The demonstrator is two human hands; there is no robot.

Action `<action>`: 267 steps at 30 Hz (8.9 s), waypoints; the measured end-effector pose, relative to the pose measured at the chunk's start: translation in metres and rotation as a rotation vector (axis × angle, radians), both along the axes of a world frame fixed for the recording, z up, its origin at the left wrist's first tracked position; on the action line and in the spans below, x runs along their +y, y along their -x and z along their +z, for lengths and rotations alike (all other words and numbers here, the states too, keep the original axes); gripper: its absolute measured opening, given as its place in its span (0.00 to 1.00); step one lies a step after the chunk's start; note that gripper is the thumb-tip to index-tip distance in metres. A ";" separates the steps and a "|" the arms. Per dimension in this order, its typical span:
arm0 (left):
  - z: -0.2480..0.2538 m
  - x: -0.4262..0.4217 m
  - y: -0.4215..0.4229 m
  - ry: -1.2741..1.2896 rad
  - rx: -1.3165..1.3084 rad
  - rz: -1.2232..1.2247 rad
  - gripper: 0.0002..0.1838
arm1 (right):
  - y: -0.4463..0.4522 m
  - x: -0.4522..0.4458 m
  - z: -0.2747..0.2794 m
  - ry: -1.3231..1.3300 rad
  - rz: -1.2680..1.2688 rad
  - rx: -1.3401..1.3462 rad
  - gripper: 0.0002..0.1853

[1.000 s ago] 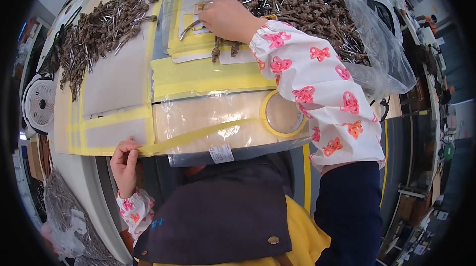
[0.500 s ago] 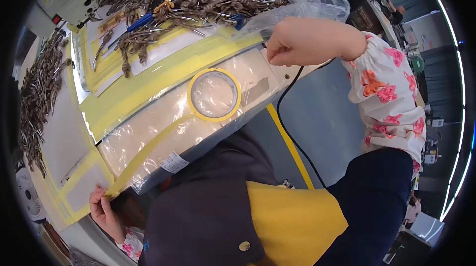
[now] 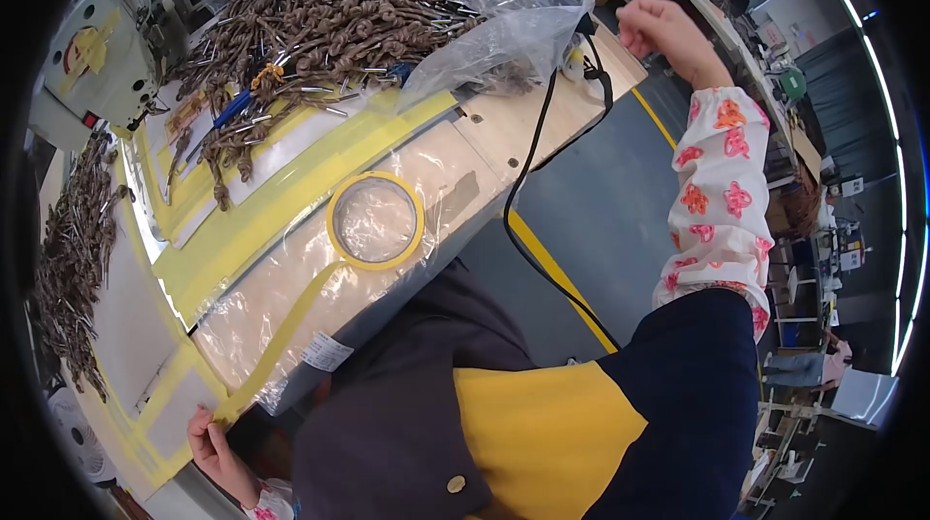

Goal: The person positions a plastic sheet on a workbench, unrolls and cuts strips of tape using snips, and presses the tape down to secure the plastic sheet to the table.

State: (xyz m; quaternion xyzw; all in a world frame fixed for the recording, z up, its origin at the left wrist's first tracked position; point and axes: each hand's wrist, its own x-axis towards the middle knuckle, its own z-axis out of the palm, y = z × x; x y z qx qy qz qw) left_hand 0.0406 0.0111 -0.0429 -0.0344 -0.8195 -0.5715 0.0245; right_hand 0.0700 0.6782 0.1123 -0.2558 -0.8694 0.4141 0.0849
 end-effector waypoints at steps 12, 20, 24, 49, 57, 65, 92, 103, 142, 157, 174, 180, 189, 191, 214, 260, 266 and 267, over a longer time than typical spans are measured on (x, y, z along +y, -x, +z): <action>0.009 0.004 0.003 0.041 -0.021 -0.010 0.06 | -0.038 -0.025 -0.147 -0.013 0.299 -0.817 0.10; 0.014 0.004 0.006 0.044 -0.052 -0.049 0.05 | -0.008 -0.079 -0.035 0.177 0.489 -0.537 0.10; 0.016 0.005 0.007 0.027 -0.045 -0.054 0.04 | 0.019 -0.144 -0.007 0.087 0.784 -0.258 0.10; 0.008 0.000 0.009 -0.062 -0.018 -0.035 0.02 | 0.306 -0.238 -0.097 -0.938 0.588 0.071 0.19; 0.005 -0.003 0.008 -0.094 -0.005 -0.047 0.03 | 0.175 -0.261 -0.014 -0.225 1.098 -0.018 0.08; 0.007 -0.001 0.007 -0.100 -0.030 -0.029 0.03 | 0.111 -0.284 -0.045 -1.024 1.433 0.275 0.14; 0.002 -0.003 0.006 -0.131 -0.020 -0.032 0.04 | 0.097 -0.302 -0.055 -1.166 1.524 -0.139 0.13; 0.004 -0.001 0.006 -0.138 -0.019 -0.042 0.04 | 0.093 -0.308 -0.064 -1.056 1.488 0.022 0.04; -0.002 0.010 0.006 -0.161 0.023 0.130 0.04 | 0.074 -0.271 -0.093 -0.689 1.110 0.010 0.24; -0.008 -0.038 0.007 -0.585 -0.005 0.285 0.10 | 0.039 -0.244 -0.069 -0.128 1.165 -0.005 0.15; 0.058 -0.049 -0.004 -0.520 0.112 -0.153 0.17 | -0.016 0.083 -0.106 -0.794 -0.318 0.006 0.19; 0.096 -0.018 0.001 -0.392 0.200 -0.311 0.14 | 0.003 0.081 -0.127 -0.846 -0.406 0.507 0.12; 0.086 0.029 0.021 -0.497 0.153 -0.436 0.12 | 0.061 -0.209 -0.057 -0.949 0.878 0.713 0.07; 0.087 0.035 0.019 -0.472 0.121 -0.483 0.11 | 0.091 -0.216 -0.090 -0.980 0.926 0.516 0.11; 0.082 0.052 0.015 -0.522 0.102 -0.498 0.08 | 0.233 -0.241 -0.077 -0.937 0.799 0.386 0.11; 0.053 0.105 0.083 -0.406 -0.237 -0.250 0.03 | 0.148 -0.182 -0.121 0.504 0.907 -0.099 0.13; 0.045 0.143 0.082 -0.339 -0.268 -0.369 0.05 | 0.178 -0.171 -0.132 0.464 0.740 0.018 0.14; 0.044 0.146 0.085 -0.364 -0.255 -0.348 0.05 | 0.176 -0.169 -0.133 0.432 0.724 0.025 0.14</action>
